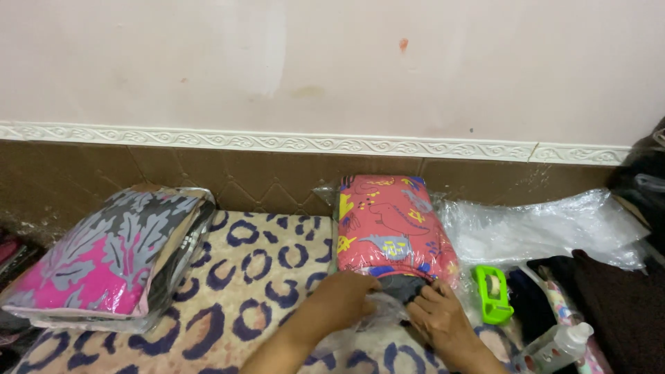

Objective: The person wraps a folded pink cloth with a dinosaur pattern in clear plastic wrap. They use a green tape dispenser to apply tape to seal the plastic around the bundle.

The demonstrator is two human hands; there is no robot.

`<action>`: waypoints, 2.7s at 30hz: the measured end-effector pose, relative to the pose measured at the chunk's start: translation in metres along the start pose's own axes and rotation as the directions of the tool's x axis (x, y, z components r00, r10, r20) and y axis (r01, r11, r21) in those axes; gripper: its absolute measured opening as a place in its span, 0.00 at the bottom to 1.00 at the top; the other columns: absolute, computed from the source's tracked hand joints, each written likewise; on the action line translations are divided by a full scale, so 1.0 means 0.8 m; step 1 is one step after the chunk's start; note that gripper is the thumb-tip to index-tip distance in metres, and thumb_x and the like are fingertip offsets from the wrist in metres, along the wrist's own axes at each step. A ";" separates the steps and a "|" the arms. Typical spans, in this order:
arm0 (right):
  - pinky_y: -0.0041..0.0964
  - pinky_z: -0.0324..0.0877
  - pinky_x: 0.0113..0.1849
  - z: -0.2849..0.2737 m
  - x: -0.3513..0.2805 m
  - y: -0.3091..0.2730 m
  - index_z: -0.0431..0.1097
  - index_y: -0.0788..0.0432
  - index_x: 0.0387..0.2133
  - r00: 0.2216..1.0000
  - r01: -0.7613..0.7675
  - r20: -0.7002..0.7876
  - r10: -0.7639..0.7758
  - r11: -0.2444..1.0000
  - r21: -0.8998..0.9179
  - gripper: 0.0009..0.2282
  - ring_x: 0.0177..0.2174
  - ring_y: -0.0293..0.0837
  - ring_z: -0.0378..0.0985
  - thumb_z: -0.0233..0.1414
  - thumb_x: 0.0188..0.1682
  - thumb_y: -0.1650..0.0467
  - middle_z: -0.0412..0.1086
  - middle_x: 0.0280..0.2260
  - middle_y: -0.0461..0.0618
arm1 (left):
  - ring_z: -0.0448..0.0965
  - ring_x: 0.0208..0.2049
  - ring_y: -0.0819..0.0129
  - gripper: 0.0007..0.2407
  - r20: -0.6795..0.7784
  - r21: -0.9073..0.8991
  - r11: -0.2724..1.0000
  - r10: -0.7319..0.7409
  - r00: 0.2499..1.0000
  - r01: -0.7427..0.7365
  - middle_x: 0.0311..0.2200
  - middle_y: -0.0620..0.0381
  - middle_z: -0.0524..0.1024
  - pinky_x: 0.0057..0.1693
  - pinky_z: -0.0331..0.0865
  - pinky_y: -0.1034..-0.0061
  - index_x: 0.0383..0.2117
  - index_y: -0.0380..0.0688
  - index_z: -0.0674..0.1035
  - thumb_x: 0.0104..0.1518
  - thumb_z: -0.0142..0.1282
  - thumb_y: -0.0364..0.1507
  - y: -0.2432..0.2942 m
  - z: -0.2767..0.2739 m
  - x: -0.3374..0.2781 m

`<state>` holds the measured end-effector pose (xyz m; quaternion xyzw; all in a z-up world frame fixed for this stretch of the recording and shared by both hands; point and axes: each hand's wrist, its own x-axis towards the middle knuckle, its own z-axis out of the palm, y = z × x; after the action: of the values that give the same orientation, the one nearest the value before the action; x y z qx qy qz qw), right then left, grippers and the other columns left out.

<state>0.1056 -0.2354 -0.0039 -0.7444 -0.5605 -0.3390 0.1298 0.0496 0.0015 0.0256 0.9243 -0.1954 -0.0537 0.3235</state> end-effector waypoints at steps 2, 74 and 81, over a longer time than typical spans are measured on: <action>0.43 0.61 0.41 0.012 -0.011 0.004 0.67 0.51 0.22 0.997 -0.061 0.041 0.061 0.998 -0.006 0.04 0.27 0.45 0.66 0.54 0.43 0.68 0.65 0.22 0.44 | 0.76 0.40 0.48 0.15 -0.457 0.495 0.853 0.092 0.885 0.167 0.35 0.47 0.79 0.53 0.60 0.54 0.41 0.43 0.75 0.52 0.62 0.36 0.040 0.022 -0.021; 0.37 0.68 0.32 0.018 -0.016 0.011 0.79 0.52 0.30 0.950 -0.307 0.136 0.282 0.923 0.232 0.07 0.24 0.43 0.73 0.58 0.42 0.66 0.73 0.24 0.41 | 0.74 0.32 0.61 0.06 -0.582 0.366 0.921 0.337 0.741 -0.131 0.29 0.58 0.75 0.48 0.61 0.66 0.31 0.51 0.84 0.48 0.60 0.28 -0.006 0.059 -0.018; 0.39 0.71 0.32 -0.025 -0.033 0.011 0.79 0.49 0.25 0.838 -0.494 0.306 0.451 0.866 0.078 0.06 0.26 0.46 0.80 0.57 0.35 0.67 0.79 0.26 0.39 | 0.73 0.32 0.65 0.03 -0.579 0.099 0.988 0.157 0.800 -0.122 0.27 0.63 0.76 0.47 0.58 0.69 0.30 0.55 0.86 0.52 0.62 0.31 0.003 0.057 -0.030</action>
<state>0.1024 -0.2694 -0.0043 -0.8875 -0.3958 -0.1443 0.1866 0.0170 -0.0168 -0.0093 0.8877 -0.1553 0.2627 0.3446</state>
